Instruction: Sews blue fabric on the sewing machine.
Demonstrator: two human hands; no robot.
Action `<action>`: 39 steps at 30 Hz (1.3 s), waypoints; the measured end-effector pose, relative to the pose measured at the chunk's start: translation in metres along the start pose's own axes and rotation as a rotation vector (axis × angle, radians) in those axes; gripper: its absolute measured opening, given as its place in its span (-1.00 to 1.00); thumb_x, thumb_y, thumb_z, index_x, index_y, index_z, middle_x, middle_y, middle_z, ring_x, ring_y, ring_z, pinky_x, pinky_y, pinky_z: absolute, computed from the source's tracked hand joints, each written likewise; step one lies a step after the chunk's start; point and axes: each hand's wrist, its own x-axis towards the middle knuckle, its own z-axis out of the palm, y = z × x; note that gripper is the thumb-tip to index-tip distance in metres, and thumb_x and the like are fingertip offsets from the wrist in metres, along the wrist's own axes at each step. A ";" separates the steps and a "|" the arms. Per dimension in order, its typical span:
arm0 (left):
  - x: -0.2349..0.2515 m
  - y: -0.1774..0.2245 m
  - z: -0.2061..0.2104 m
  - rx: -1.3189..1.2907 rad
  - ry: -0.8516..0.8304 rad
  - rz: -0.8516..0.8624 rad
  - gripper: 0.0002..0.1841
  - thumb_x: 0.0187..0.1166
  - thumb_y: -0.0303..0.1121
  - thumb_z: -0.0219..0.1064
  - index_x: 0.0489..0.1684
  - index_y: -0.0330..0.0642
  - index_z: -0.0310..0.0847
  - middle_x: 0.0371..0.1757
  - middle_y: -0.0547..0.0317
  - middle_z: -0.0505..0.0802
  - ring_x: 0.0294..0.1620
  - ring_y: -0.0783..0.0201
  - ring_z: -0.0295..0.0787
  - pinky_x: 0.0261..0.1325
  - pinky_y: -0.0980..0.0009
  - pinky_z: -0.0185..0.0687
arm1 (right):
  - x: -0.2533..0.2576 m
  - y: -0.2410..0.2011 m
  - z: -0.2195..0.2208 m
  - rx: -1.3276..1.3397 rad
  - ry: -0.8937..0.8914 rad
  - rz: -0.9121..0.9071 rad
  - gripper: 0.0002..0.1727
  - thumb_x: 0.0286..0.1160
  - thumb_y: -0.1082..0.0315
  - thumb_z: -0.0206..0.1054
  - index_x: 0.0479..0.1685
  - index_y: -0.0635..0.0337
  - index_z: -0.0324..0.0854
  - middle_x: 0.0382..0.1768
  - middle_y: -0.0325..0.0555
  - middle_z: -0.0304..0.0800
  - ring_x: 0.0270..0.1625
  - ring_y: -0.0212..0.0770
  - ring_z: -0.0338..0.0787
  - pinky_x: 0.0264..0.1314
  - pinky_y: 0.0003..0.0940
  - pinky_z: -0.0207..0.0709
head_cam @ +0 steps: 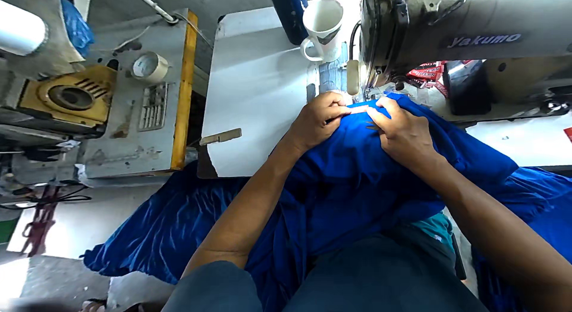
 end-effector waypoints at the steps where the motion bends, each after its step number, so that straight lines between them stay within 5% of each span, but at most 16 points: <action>1: 0.001 0.001 0.000 0.022 -0.014 0.007 -0.72 0.62 -0.48 0.25 0.09 -0.11 0.89 0.12 0.02 0.83 0.22 0.18 0.71 0.35 0.32 0.60 | 0.000 0.000 0.000 0.003 -0.003 0.000 -0.57 0.68 0.30 0.19 0.47 -0.08 0.70 0.49 0.01 0.60 -0.05 0.08 0.82 -0.36 0.01 0.65; 7: 0.007 0.008 0.004 0.159 -0.083 0.031 -0.54 0.64 -0.44 0.17 0.36 0.29 0.80 0.25 0.06 0.78 0.25 0.10 0.66 0.28 0.27 0.59 | 0.001 -0.001 -0.001 0.004 -0.001 -0.001 -0.58 0.68 0.29 0.21 0.45 -0.07 0.71 0.48 0.01 0.62 -0.09 0.08 0.83 -0.38 0.01 0.65; 15: 0.008 0.010 0.008 0.274 -0.150 0.024 -0.54 0.69 -0.40 0.12 0.43 0.30 0.74 0.30 0.02 0.75 0.36 -0.01 0.62 0.30 0.18 0.59 | -0.001 0.001 -0.002 0.016 0.020 -0.006 -0.58 0.67 0.30 0.21 0.46 -0.06 0.70 0.48 0.00 0.61 -0.07 0.03 0.82 -0.36 -0.02 0.64; 29: 0.022 -0.020 0.000 0.202 -0.170 0.050 -0.53 0.71 -0.37 0.10 0.41 0.44 0.74 0.30 0.07 0.72 0.23 0.04 0.62 0.16 0.17 0.60 | 0.006 -0.015 -0.004 -0.030 -0.014 0.121 -0.48 0.53 0.38 0.26 0.52 -0.07 0.67 0.54 0.04 0.53 -0.32 0.00 0.77 -0.55 -0.02 0.54; 39: 0.025 -0.022 -0.001 0.213 -0.144 0.045 -0.54 0.72 -0.39 0.11 0.37 0.42 0.77 0.31 0.11 0.75 0.24 0.04 0.63 0.15 0.16 0.60 | 0.012 -0.015 -0.002 -0.030 -0.003 0.143 -0.50 0.60 0.35 0.24 0.54 -0.09 0.66 0.54 0.02 0.55 -0.27 -0.01 0.79 -0.51 -0.03 0.57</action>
